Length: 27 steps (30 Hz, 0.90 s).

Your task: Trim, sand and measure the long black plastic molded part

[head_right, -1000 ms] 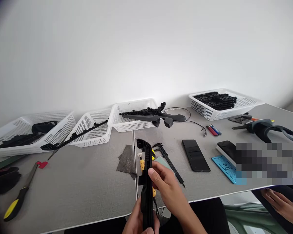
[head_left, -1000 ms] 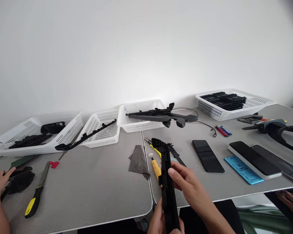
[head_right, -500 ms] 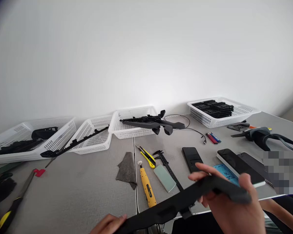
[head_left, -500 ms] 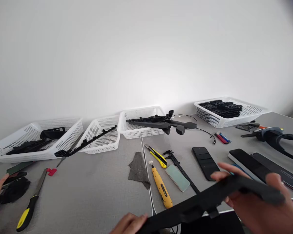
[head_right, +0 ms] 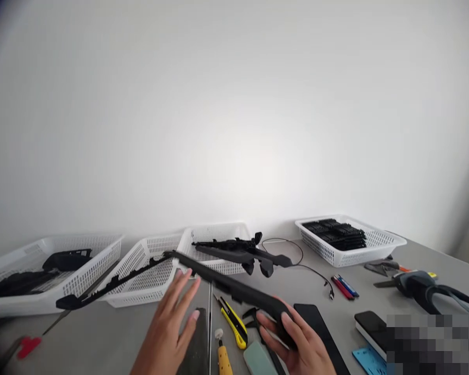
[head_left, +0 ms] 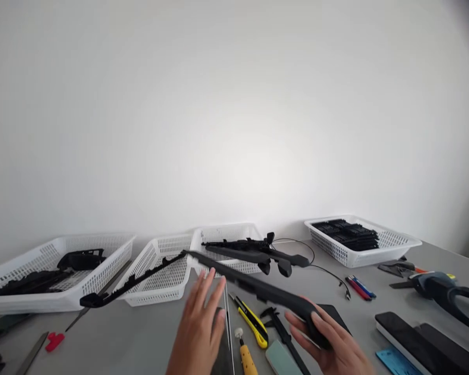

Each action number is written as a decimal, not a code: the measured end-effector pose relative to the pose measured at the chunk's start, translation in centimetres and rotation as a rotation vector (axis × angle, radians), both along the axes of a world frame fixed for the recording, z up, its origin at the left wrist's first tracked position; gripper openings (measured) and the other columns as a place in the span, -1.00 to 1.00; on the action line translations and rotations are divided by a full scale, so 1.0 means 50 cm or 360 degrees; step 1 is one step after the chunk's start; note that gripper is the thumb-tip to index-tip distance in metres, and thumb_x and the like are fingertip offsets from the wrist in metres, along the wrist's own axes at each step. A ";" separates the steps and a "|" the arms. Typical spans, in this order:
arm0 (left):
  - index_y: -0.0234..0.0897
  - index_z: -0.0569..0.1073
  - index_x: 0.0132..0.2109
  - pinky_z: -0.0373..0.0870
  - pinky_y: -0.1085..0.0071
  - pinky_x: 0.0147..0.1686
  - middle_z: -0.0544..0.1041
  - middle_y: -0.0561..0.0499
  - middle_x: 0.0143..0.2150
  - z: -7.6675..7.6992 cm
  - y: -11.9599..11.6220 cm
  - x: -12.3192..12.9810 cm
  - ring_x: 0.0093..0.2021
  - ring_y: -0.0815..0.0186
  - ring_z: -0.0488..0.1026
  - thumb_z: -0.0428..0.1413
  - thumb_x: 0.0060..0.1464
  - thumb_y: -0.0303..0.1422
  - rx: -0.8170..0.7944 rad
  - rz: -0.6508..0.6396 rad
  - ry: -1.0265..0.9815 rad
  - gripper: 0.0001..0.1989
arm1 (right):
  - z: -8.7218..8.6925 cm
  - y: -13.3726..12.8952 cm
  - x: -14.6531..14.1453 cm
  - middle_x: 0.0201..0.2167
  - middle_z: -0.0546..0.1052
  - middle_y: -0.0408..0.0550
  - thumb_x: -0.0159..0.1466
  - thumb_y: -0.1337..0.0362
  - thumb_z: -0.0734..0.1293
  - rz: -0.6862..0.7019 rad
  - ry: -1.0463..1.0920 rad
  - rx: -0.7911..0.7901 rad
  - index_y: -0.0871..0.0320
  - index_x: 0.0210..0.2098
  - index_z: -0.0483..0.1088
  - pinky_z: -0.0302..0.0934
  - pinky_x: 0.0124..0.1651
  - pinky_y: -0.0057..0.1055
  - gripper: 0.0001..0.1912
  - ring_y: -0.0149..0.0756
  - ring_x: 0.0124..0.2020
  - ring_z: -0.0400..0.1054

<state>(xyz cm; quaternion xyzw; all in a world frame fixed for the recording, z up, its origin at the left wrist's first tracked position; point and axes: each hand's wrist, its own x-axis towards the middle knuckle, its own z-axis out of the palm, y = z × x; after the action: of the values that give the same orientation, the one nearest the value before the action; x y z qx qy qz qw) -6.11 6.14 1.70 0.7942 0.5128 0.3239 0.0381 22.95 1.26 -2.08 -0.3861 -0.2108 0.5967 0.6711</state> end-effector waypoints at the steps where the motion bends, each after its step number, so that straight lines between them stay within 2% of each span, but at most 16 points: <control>1: 0.25 0.06 0.58 0.34 -0.23 0.40 0.05 0.09 0.65 0.010 0.008 0.022 0.62 -0.18 -0.03 -0.09 0.51 -0.24 -0.0041 -0.0082 -0.0018 -0.40 | 0.018 0.048 -0.013 0.10 0.69 0.06 0.14 0.04 0.66 -0.0040 0.0022 0.0044 0.07 0.11 0.57 0.56 0.24 0.02 -0.40 0.22 0.19 0.58; 4: 0.24 0.06 0.58 0.35 -0.20 0.39 0.04 0.05 0.65 0.021 0.022 0.055 0.61 -0.19 -0.01 -0.06 0.51 -0.22 -0.0118 -0.0299 -0.0080 -0.40 | 0.074 0.185 -0.054 0.10 0.66 0.05 0.25 0.06 0.60 -0.0118 -0.0023 0.0333 0.13 0.10 0.51 0.56 0.25 -0.03 -0.49 0.16 0.23 0.56; 5: 0.23 0.10 0.58 0.35 -0.20 0.39 0.07 0.03 0.64 0.019 0.026 0.056 0.61 -0.20 0.01 -0.05 0.50 -0.21 -0.0122 -0.0336 -0.0105 -0.40 | 0.089 0.226 -0.066 0.06 0.66 0.07 0.27 0.07 0.58 -0.0125 -0.0072 0.0331 0.15 0.09 0.49 0.58 0.22 -0.06 -0.51 0.15 0.21 0.57; 6: 0.21 0.12 0.57 0.35 -0.20 0.40 0.10 0.01 0.63 0.014 0.028 0.053 0.61 -0.20 0.02 -0.04 0.50 -0.21 -0.0128 -0.0355 -0.0126 -0.41 | 0.102 0.264 -0.076 0.05 0.66 0.08 0.29 0.09 0.55 -0.0112 -0.0140 0.0258 0.16 0.12 0.47 0.60 0.18 -0.13 -0.50 0.11 0.18 0.60; 8: 0.17 0.17 0.56 0.35 -0.20 0.39 0.15 -0.03 0.62 -0.001 0.031 0.035 0.60 -0.21 0.05 -0.03 0.49 -0.18 -0.0160 -0.0346 -0.0147 -0.42 | 0.119 0.325 -0.091 0.15 0.59 0.19 0.34 0.15 0.51 -0.0083 -0.0206 0.0164 0.19 0.26 0.37 0.64 0.08 -0.19 -0.43 0.08 0.10 0.65; 12: 0.12 0.23 0.55 0.37 -0.20 0.38 0.21 -0.07 0.60 -0.030 0.041 -0.042 0.57 -0.19 0.14 -0.07 0.48 -0.13 -0.0232 -0.0127 -0.0109 -0.43 | 0.121 0.389 -0.093 0.40 0.38 0.38 0.35 0.18 0.48 0.0052 -0.0395 -0.0025 0.08 0.52 0.06 0.68 -0.36 -0.20 -0.13 0.04 -0.19 0.73; 14: 0.05 0.32 0.51 0.39 -0.22 0.35 0.27 -0.12 0.57 -0.034 0.056 -0.112 0.55 -0.19 0.18 -0.06 0.46 -0.12 -0.0164 0.0107 -0.0035 -0.44 | 0.117 0.397 -0.084 0.47 0.29 0.42 0.35 0.18 0.47 0.0064 -0.0491 -0.0070 0.00 0.58 -0.09 0.63 -0.48 -0.26 -0.03 -0.04 -0.30 0.73; 17: -0.14 0.45 0.43 0.24 -0.30 0.41 0.43 -0.20 0.47 -0.025 0.089 -0.255 0.53 -0.23 0.23 -0.09 0.42 -0.17 0.0038 0.0525 0.0193 -0.44 | 0.120 0.387 -0.069 0.52 0.20 0.39 0.36 0.21 0.44 0.0010 -0.0587 -0.0058 -0.06 0.61 -0.21 0.61 -0.47 -0.32 0.03 -0.15 -0.33 0.72; 19: -0.31 0.51 0.36 0.06 -0.35 0.45 0.52 -0.32 0.38 -0.020 0.107 -0.356 0.49 -0.28 0.26 -0.13 0.37 -0.22 0.0122 0.0762 0.0408 -0.42 | 0.125 0.368 -0.063 0.50 0.26 0.32 0.36 0.22 0.44 -0.0023 -0.0614 -0.0014 -0.09 0.61 -0.17 0.63 -0.38 -0.31 0.00 -0.14 -0.26 0.73; 21: -0.43 0.55 0.28 0.06 -0.37 0.41 0.56 -0.44 0.30 -0.023 0.113 -0.438 0.44 -0.37 0.32 -0.14 0.31 -0.25 0.0086 0.0958 0.0538 -0.40 | 0.128 0.338 -0.064 0.42 0.38 0.25 0.35 0.20 0.46 -0.0031 -0.0622 0.0040 -0.08 0.58 -0.03 0.65 -0.29 -0.29 -0.06 -0.08 -0.14 0.72; 23: -0.33 0.59 0.21 0.17 -0.32 0.36 0.62 -0.39 0.22 -0.030 0.108 -0.484 0.36 -0.32 0.42 -0.14 0.26 -0.29 0.0019 0.1002 0.0564 -0.44 | 0.124 0.300 -0.073 0.34 0.47 0.20 0.32 0.14 0.48 0.0004 -0.0649 0.0103 -0.02 0.50 0.18 0.63 -0.28 -0.28 -0.17 -0.01 -0.07 0.70; 24: -0.29 0.60 0.18 0.18 -0.25 0.37 0.65 -0.35 0.16 -0.033 0.104 -0.495 0.29 -0.25 0.49 -0.15 0.27 -0.29 0.0032 0.0940 0.0573 -0.46 | 0.117 0.278 -0.079 0.32 0.48 0.20 0.31 0.09 0.48 0.0044 -0.0695 0.0156 0.03 0.44 0.27 0.62 -0.31 -0.27 -0.23 0.02 -0.06 0.69; 26: -0.22 0.62 0.10 0.31 -0.11 0.29 0.69 -0.26 -0.04 -0.031 0.091 -0.497 0.08 -0.15 0.61 -0.17 0.32 -0.24 0.0037 0.0814 0.0473 -0.50 | 0.091 0.233 -0.092 0.19 0.57 0.17 0.26 -0.01 0.49 0.0153 -0.0788 0.0216 0.10 0.29 0.43 0.57 -0.37 -0.28 -0.32 0.03 -0.09 0.68; 27: -0.19 0.61 0.07 0.41 -0.04 0.18 0.69 -0.23 -0.07 -0.025 0.084 -0.493 0.02 -0.13 0.62 -0.16 0.33 -0.20 0.0003 0.0773 0.0368 -0.52 | 0.072 0.211 -0.098 0.05 0.64 0.13 0.26 -0.06 0.48 0.0238 -0.0837 0.0232 0.11 0.25 0.46 0.56 -0.37 -0.28 -0.35 0.01 -0.11 0.67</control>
<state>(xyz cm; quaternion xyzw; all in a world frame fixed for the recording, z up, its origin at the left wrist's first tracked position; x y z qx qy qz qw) -30.76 10.36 0.44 0.6797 0.6889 0.2310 -0.1003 18.06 11.82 1.51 -0.4617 -0.4479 0.5072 0.5735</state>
